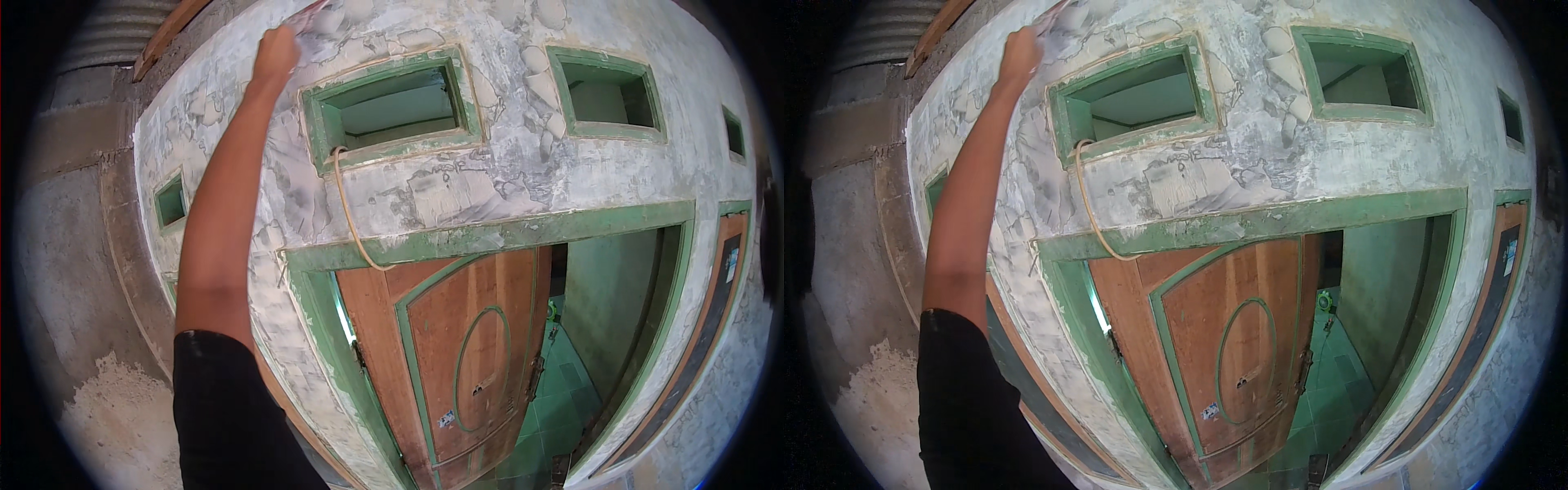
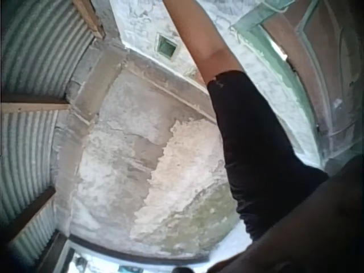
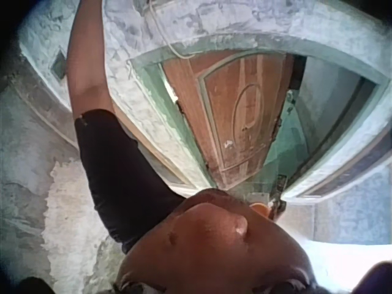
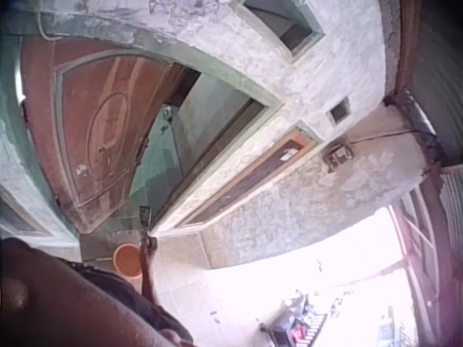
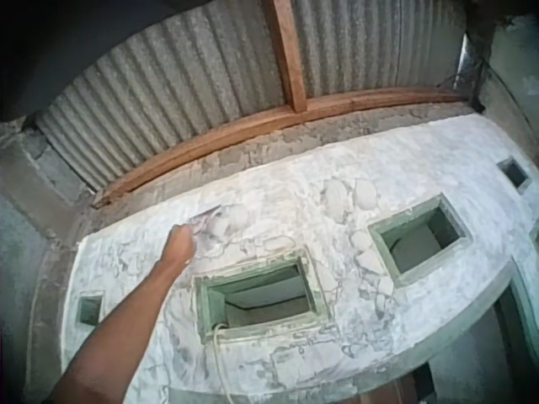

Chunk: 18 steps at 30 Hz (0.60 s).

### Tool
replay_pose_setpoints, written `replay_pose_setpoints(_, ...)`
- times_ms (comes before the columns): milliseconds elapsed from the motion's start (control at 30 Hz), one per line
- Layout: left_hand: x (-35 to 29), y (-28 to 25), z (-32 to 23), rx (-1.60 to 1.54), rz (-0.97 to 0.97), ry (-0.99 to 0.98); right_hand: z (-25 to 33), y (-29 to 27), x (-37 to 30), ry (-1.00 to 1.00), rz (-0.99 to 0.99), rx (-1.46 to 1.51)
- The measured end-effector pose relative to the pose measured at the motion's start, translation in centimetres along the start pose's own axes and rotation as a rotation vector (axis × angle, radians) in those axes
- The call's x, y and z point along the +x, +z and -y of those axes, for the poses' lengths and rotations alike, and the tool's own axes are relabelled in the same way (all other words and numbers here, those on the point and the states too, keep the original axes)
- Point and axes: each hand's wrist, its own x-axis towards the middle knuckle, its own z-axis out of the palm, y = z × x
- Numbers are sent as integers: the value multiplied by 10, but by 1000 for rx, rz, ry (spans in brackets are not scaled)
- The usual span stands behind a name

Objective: The person applies wall filler to a damaged section of a wall using a metal scraper and a red plastic spreader, periodically dipping the tools into a bucket of water.

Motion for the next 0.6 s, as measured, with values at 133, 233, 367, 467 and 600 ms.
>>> replay_pose_setpoints(133, -21, 15, -12, 55, 145, 127, 1, 1, 0, 4, 15, 0)
replay_pose_setpoints(233, -61, 1, -6, -51, 202, 192, 2, -2, 1, 6, 5, 0)
replay_pose_setpoints(367, -111, -42, 9, 18, 134, 160, 9, -2, 3, -7, 37, 6)
replay_pose_setpoints(467, -115, -52, 6, -32, 16, 67, 11, -2, 4, -12, 42, 6)
replay_pose_setpoints(600, -81, -41, 1, -1, 50, 46, 12, -4, 1, -13, 46, 6)
